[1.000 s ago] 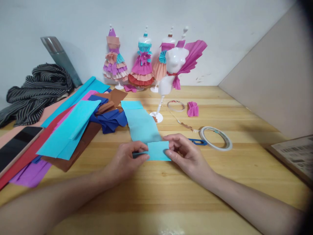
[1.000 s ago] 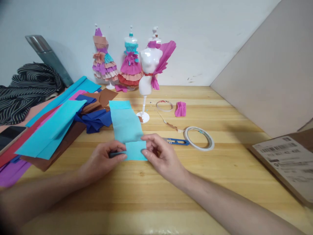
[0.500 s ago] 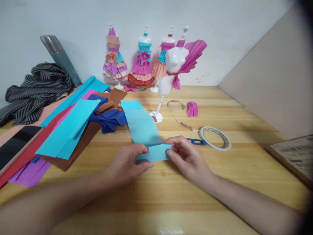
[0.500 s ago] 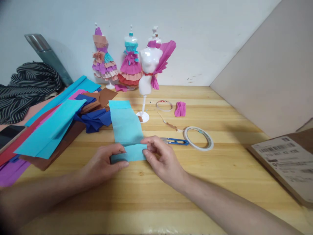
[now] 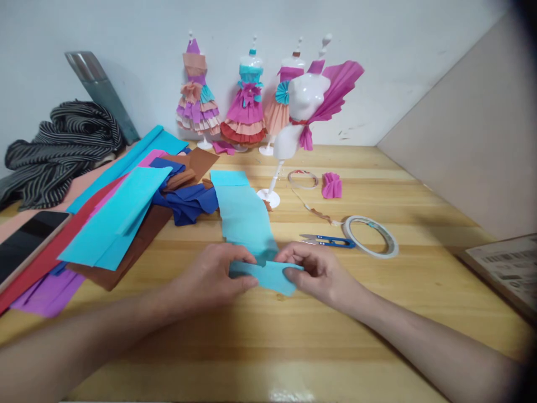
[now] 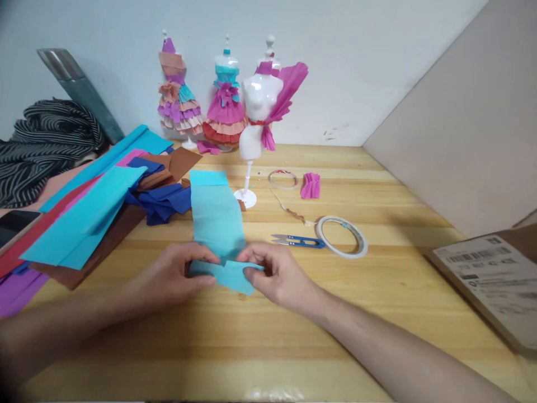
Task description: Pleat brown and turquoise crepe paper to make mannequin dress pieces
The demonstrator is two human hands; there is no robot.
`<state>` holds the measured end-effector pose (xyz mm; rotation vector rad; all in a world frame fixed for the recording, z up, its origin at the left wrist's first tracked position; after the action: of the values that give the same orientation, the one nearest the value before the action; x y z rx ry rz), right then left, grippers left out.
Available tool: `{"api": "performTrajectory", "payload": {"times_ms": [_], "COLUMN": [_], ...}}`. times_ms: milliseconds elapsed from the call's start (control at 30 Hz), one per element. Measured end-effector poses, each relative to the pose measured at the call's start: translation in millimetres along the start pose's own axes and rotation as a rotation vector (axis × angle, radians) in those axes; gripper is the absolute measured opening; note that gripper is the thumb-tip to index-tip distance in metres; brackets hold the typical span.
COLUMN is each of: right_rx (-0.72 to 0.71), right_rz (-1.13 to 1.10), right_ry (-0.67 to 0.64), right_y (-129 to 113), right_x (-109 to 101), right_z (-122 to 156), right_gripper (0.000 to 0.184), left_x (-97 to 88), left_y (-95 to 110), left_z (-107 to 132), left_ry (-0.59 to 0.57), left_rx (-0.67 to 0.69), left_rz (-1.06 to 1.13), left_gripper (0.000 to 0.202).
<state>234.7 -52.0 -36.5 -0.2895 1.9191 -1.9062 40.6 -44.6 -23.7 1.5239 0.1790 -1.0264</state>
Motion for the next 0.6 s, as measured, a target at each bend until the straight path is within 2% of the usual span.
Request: {"api": "performTrajectory", "payload": {"times_ms": [100,300,467,600], "right_rx": [-0.010,-0.070,-0.115,-0.120], "right_rz": [0.048,0.178,0.228,0.229], "right_ry": [-0.017,-0.102,-0.151,-0.224], "right_y": [0.9,0.4,-1.1,-6.8], "right_x": [-0.5,1.3,3.2,4.2], "right_z": [1.5,4.1,5.4,8.0], "right_gripper": [0.015,0.029,0.031,0.030], "left_x": [-5.2,-8.6,-8.8,-12.6], "left_y": [-4.2,-15.3,-14.0,-5.7], "left_z": [0.0,-1.0,2.7,9.9], "left_ry": [-0.009,-0.031,-0.081,-0.113], "left_rx": [-0.076,-0.094,-0.118,-0.099], "left_rz": [0.020,0.042,0.143,-0.035], "left_gripper": [0.027,0.020,0.019,0.011]}}
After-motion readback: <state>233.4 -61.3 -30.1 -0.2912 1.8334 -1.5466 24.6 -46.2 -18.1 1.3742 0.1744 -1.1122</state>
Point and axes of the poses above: each hand's wrist, its own z-axis away from the middle knuckle, its own x-axis out of the palm, y = z × x, the point moved 3 cm from there along -z, towards the middle knuckle, and after that the axes turned 6 degrees about -z, right-handed, at the moved point
